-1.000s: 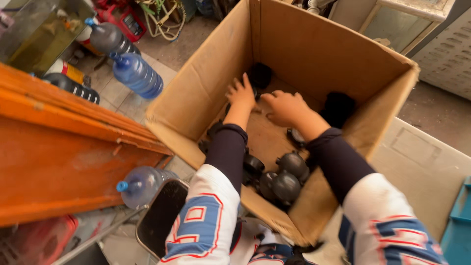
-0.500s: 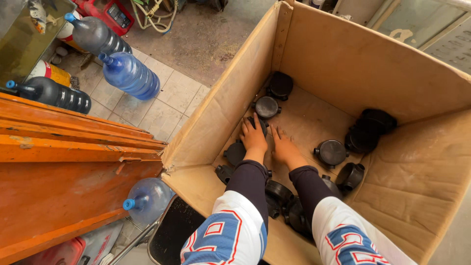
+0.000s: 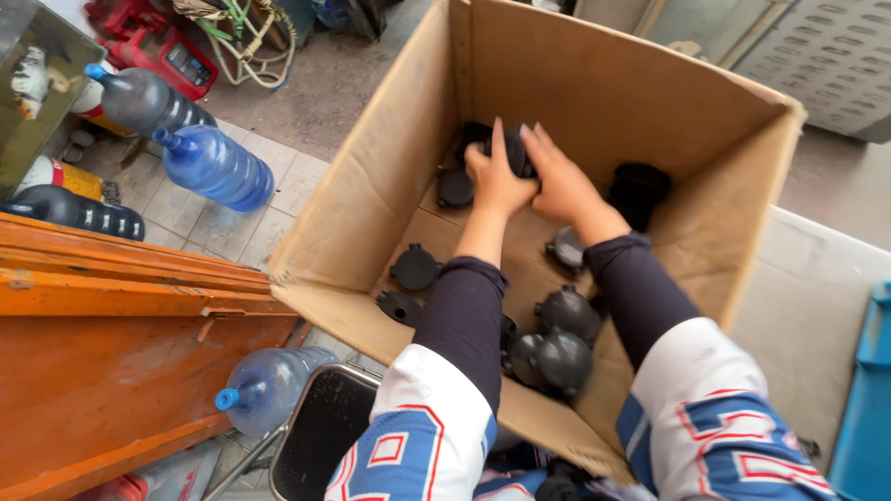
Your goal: The person takes black plastic parts from a cardboard box, wipes them with a cloth on a table, and places them into a blue crate.
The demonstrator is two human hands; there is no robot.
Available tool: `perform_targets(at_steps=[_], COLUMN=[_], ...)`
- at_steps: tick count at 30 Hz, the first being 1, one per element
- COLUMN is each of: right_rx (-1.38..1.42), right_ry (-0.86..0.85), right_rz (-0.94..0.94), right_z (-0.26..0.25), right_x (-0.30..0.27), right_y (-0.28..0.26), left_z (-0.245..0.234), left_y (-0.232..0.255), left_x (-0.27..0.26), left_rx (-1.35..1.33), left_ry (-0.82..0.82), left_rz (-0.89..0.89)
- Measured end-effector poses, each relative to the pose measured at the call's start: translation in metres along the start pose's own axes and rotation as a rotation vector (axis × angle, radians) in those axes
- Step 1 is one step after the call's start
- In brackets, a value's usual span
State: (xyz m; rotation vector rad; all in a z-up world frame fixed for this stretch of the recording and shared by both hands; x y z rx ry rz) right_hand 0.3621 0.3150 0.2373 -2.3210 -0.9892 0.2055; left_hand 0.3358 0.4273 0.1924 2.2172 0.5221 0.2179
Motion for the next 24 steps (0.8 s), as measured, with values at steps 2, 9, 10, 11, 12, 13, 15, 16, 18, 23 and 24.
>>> perform_targets(at_steps=[2, 9, 10, 11, 12, 13, 15, 16, 18, 23, 24], right_rx=[-0.002, -0.091, -0.103, 0.105, 0.314, 0.308, 0.242, 0.238, 0.377, 0.237, 0.117], right_ry=[0.069, 0.648, 0.647, 0.665, 0.677, 0.678, 0.811, 0.812, 0.675, 0.059, -0.117], right_rz=[-0.057, -0.261, -0.247, -0.221, -0.193, -0.188, 0.076, 0.079, 0.548, 0.751, 0.675], right_z=[-0.06, -0.238, -0.239, -0.242, -0.244, -0.228, -0.2, -0.172, -0.102, -0.003, 0.009], right_x=[-0.018, -0.21, -0.244, -0.277, -0.31, -0.337, -0.394, -0.415, -0.453, -0.513, -0.519], right_y=[-0.006, 0.012, 0.031, 0.054, 0.076, 0.094, 0.143, 0.16, 0.218, 0.19, 0.174], left_z=[0.001, 0.062, 0.097, 0.13, 0.162, 0.184, 0.243, 0.261, 0.297, 0.302, 0.3], left_y=[0.057, 0.293, 0.306, 0.32, 0.334, 0.332, 0.315, 0.294, 0.251, 0.135, 0.114], left_x=[0.0, -0.106, -0.124, -0.144, -0.164, -0.19, -0.232, -0.252, -0.287, -0.36, -0.373], left_rx=[-0.041, -0.108, -0.12, -0.047, 0.026, 0.019, -0.043, -0.046, 0.134, 0.261, 0.277], left_ry=[0.104, 0.061, 0.048, 0.082, 0.116, 0.112, -0.224, -0.228, -0.287, -0.553, -0.593], left_rz=[0.163, 0.648, 0.652, 0.706, 0.76, 0.763, 0.509, 0.511, 0.523, 0.29, 0.236])
Point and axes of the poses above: each hand's wrist, its own x-axis towards the middle knuckle, its own z-axis out of the palm, y = z × x, the point moved 6 cm from there along x, towards the middle knuckle, and after that the axes turned 5 degrees about z, right-handed, at the moved point
